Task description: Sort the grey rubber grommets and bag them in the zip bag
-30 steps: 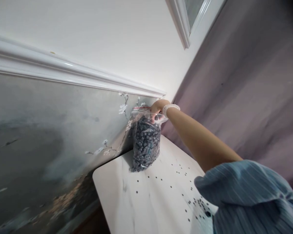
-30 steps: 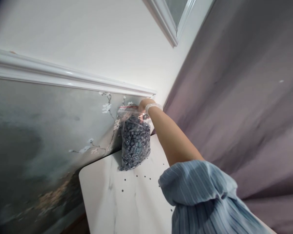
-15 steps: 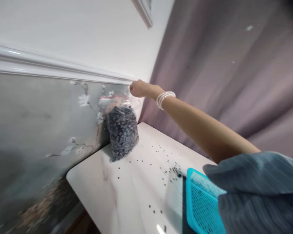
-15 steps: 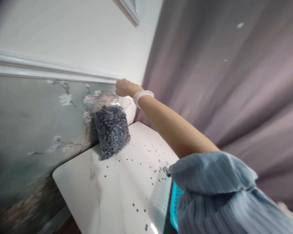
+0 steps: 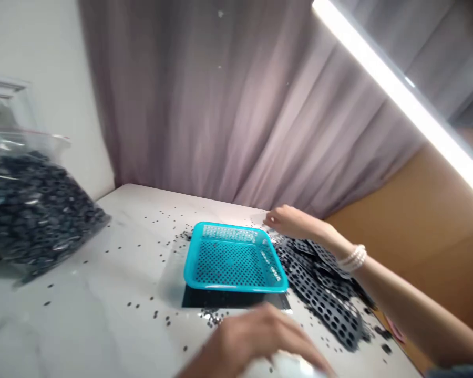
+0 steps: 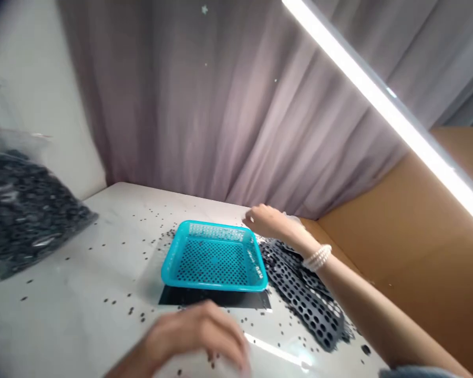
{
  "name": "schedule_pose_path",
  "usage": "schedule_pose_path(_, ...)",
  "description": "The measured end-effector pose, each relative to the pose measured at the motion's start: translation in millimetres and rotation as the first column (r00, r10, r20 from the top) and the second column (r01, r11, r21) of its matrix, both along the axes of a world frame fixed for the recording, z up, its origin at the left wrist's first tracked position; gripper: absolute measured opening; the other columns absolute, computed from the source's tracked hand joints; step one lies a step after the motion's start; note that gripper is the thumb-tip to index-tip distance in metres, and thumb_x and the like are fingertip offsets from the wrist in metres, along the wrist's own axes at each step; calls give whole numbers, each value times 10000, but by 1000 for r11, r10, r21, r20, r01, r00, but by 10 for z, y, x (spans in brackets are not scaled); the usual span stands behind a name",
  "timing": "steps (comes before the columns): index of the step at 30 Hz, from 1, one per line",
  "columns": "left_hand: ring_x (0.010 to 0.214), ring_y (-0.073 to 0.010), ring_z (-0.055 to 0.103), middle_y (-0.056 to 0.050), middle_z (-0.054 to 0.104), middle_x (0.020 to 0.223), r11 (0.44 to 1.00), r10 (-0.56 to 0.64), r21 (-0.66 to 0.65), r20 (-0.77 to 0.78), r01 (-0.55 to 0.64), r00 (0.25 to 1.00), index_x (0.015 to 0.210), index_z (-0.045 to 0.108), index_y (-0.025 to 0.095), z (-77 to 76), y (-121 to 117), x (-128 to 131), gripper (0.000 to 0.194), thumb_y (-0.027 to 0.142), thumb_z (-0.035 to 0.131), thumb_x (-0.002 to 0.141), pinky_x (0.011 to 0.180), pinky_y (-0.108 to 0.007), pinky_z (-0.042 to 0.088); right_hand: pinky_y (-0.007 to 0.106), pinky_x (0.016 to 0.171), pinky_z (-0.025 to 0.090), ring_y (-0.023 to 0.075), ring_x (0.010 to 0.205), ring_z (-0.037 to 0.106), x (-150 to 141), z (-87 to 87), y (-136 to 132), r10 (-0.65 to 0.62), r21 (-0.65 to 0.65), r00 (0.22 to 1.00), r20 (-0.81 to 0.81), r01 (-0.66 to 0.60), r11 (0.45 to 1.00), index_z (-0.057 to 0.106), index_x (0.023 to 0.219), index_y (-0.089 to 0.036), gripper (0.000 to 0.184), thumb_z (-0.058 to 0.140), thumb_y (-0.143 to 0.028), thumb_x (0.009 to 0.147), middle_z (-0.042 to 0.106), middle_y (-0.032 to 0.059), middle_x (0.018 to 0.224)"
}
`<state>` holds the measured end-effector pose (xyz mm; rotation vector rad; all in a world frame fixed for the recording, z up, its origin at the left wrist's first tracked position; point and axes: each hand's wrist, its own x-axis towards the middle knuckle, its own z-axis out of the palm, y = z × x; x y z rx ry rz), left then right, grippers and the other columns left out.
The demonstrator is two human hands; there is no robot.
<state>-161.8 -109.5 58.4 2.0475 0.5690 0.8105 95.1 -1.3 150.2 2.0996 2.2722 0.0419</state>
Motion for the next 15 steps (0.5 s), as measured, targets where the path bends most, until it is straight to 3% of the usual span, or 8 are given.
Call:
schedule_pose_path(1, 1106, -284, 578, -61, 628, 1172, 999, 44, 4, -45, -44, 998, 1112, 630, 376, -31, 131, 60, 359, 547, 448, 853, 907, -502, 469, 256, 563, 385, 160, 592, 614, 208, -157, -135, -71, -36, 996, -46, 69, 997, 628, 611, -180, 298, 535, -291, 871, 657, 71, 616)
schedule_pose_path(2, 1093, -301, 584, -76, 646, 1149, 967, 253, 60, -237, -246, 938, 1095, 641, 344, -94, 282, 94, 372, 524, 422, 855, 932, -522, 441, 253, 526, 393, 162, 537, 610, 377, -318, -265, -143, -78, 985, -92, 137, 988, 602, 562, -183, 344, 526, -307, 874, 633, 68, 550)
schedule_pose_path(4, 1012, -383, 604, -158, 671, 1068, 796, 586, 238, -536, -557, 608, 1051, 657, 230, -306, 609, 83, 429, 485, 397, 824, 875, -579, 425, 262, 436, 395, 161, 394, 566, 599, -639, -494, -265, -177, 948, -179, 234, 956, 529, 475, -188, 463, 459, -354, 901, 573, 70, 437)
schedule_pose_path(5, 910, -401, 631, -179, 684, 1002, 745, 610, 251, -632, -618, 478, 1024, 653, 196, -439, 765, 45, 447, 479, 369, 827, 799, -576, 446, 269, 399, 395, 162, 348, 547, 657, -794, -585, -308, -225, 924, -227, 258, 940, 503, 462, -190, 504, 413, -387, 917, 562, 74, 417)
schedule_pose_path(6, 829, -397, 647, -175, 694, 926, 723, 585, 199, -686, -662, 433, 977, 650, 189, -576, 905, -6, 451, 498, 357, 828, 728, -544, 466, 269, 371, 399, 164, 327, 543, 688, -938, -658, -338, -271, 899, -278, 265, 926, 493, 473, -191, 514, 384, -415, 924, 567, 76, 418)
schedule_pose_path(10, 640, -327, 660, -112, 672, 649, 723, 529, 50, -681, -689, 506, 676, 576, 209, -936, 1266, -189, 268, 433, 464, 771, 615, -420, 484, 237, 315, 406, 156, 340, 576, 675, -1346, -729, -377, -388, 786, -490, 191, 902, 515, 682, -184, 331, 419, -399, 914, 638, 44, 502)
schedule_pose_path(12, 531, -269, 639, -60, 632, 528, 720, 528, 22, -667, -694, 527, 659, 560, 210, -942, 1400, -205, 208, 352, 458, 773, 574, -370, 488, 217, 315, 401, 137, 354, 578, 684, -1428, -623, -368, -375, 730, -576, 165, 912, 509, 797, -178, 229, 419, -349, 922, 664, 26, 556)
schedule_pose_path(15, 477, -202, 620, -25, 621, 494, 704, 553, -24, -608, -710, 570, 671, 578, 187, -820, 1692, -123, 208, 293, 457, 804, 544, -310, 498, 206, 335, 387, 109, 371, 556, 766, -1445, -296, -346, -315, 666, -660, 173, 933, 520, 890, -157, 250, 368, -343, 958, 678, 24, 622)
